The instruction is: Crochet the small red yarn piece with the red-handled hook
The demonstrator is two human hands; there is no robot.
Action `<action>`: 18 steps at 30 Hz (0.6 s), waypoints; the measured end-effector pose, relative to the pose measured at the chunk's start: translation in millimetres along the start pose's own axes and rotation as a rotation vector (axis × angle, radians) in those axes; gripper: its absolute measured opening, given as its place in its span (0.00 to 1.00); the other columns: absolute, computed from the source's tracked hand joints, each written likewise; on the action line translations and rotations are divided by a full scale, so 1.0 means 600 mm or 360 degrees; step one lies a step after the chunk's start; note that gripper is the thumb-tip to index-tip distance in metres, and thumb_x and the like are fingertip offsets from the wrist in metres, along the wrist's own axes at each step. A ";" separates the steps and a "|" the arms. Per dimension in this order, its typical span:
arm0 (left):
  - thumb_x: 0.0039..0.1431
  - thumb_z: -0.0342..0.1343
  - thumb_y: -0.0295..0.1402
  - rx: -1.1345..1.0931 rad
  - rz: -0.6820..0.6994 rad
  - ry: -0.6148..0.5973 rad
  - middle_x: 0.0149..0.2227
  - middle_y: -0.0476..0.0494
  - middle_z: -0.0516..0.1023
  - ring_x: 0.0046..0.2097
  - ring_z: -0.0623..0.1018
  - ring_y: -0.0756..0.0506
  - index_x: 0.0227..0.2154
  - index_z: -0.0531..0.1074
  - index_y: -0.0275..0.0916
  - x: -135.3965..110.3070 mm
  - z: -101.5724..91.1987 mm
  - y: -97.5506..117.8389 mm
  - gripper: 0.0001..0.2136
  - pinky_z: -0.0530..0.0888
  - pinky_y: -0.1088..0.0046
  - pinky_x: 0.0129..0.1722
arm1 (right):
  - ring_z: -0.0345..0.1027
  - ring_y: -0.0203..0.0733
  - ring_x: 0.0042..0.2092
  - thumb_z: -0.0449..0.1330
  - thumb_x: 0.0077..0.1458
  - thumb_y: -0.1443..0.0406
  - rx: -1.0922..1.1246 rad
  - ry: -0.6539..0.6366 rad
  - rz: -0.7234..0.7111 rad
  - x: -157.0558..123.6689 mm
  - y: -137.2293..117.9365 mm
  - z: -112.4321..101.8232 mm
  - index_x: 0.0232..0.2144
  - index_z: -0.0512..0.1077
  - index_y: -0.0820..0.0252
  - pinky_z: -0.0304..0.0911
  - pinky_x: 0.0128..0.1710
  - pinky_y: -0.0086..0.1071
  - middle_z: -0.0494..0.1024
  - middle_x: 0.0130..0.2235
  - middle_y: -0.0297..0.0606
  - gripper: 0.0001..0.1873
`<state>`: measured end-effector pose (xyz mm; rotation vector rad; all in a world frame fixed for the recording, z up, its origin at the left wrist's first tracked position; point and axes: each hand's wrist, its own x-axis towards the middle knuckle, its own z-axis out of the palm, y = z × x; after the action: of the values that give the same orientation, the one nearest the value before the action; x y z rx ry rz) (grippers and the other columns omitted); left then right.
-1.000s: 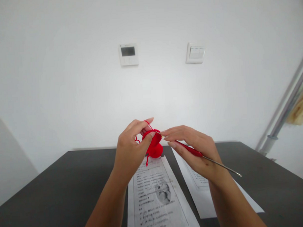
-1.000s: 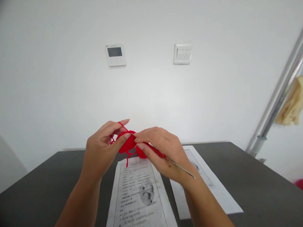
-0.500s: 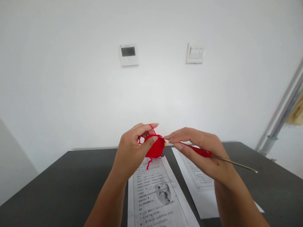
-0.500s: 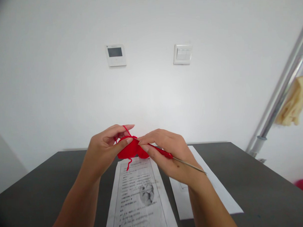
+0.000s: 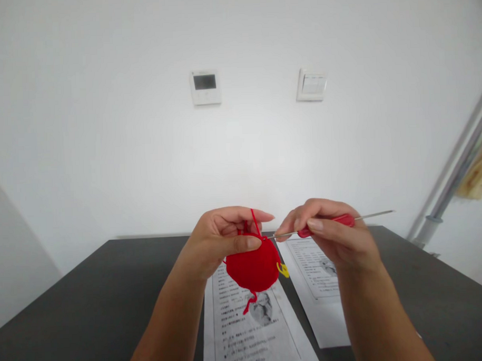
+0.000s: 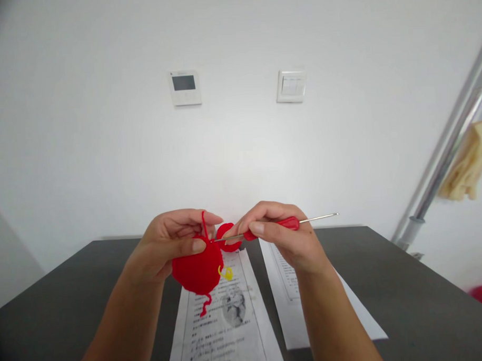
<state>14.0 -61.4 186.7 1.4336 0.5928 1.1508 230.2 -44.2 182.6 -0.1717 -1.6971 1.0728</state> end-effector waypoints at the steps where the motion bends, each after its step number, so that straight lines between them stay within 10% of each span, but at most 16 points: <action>1: 0.41 0.70 0.30 -0.0045 -0.0009 -0.0025 0.28 0.46 0.77 0.29 0.75 0.49 0.35 0.83 0.39 0.000 0.000 -0.001 0.14 0.72 0.73 0.30 | 0.80 0.45 0.34 0.64 0.57 0.62 0.0041 -0.0033 0.0006 0.001 0.001 0.000 0.31 0.78 0.59 0.76 0.38 0.41 0.84 0.32 0.40 0.07; 18: 0.33 0.72 0.40 -0.0306 -0.0023 -0.0209 0.20 0.49 0.69 0.20 0.71 0.50 0.27 0.80 0.37 0.006 0.012 -0.009 0.17 0.70 0.73 0.18 | 0.80 0.46 0.37 0.62 0.58 0.61 0.0245 -0.0363 -0.0088 0.005 0.027 0.000 0.33 0.75 0.59 0.76 0.40 0.45 0.83 0.38 0.43 0.07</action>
<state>23.2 -60.1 183.8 1.3253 0.3892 1.0633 222.9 -32.9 173.0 0.0991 -1.8007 1.2124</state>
